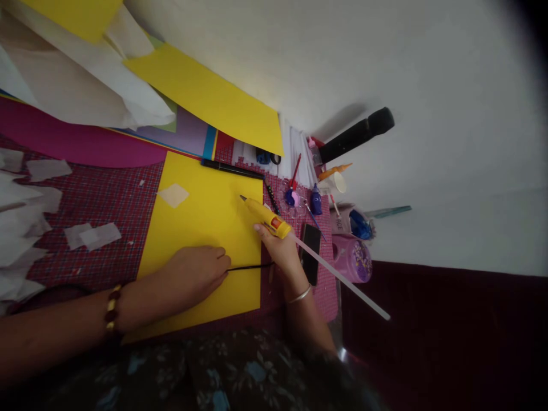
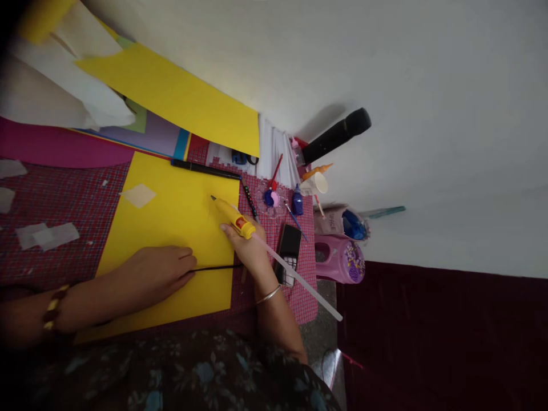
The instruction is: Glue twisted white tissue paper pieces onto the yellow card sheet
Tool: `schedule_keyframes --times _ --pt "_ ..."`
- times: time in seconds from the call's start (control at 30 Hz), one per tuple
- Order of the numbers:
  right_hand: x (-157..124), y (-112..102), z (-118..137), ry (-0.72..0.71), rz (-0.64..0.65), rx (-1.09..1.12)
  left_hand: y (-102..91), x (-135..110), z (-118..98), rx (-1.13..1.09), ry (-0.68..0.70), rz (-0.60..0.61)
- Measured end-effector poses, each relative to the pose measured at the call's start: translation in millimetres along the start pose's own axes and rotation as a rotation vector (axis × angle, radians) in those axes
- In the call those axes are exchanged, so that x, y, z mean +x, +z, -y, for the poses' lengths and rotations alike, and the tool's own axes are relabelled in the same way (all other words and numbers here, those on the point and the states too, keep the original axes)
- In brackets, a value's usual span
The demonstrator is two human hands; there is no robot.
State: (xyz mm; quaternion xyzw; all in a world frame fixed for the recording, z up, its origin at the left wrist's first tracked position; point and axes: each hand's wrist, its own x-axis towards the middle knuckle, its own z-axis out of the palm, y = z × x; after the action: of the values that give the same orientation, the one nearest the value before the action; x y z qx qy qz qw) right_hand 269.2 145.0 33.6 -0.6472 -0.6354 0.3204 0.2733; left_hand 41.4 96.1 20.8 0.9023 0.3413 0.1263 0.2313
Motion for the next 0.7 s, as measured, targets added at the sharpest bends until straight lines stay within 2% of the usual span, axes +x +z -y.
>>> schedule_keyframes --times 0.1,0.33,0.7 --pt "-0.1 -0.1 -0.3 0.019 0.027 0.028 0.6 0.1 0.0 0.025 -0.007 0.018" --pt "-0.9 -0.7 7.4 -0.018 -0.002 0.049 0.2 -0.4 0.1 0.006 -0.029 0.043" --pt "2.9 2.4 1.8 0.078 -0.019 0.131 -3.1 0.2 -1.0 -0.004 -0.062 0.155"
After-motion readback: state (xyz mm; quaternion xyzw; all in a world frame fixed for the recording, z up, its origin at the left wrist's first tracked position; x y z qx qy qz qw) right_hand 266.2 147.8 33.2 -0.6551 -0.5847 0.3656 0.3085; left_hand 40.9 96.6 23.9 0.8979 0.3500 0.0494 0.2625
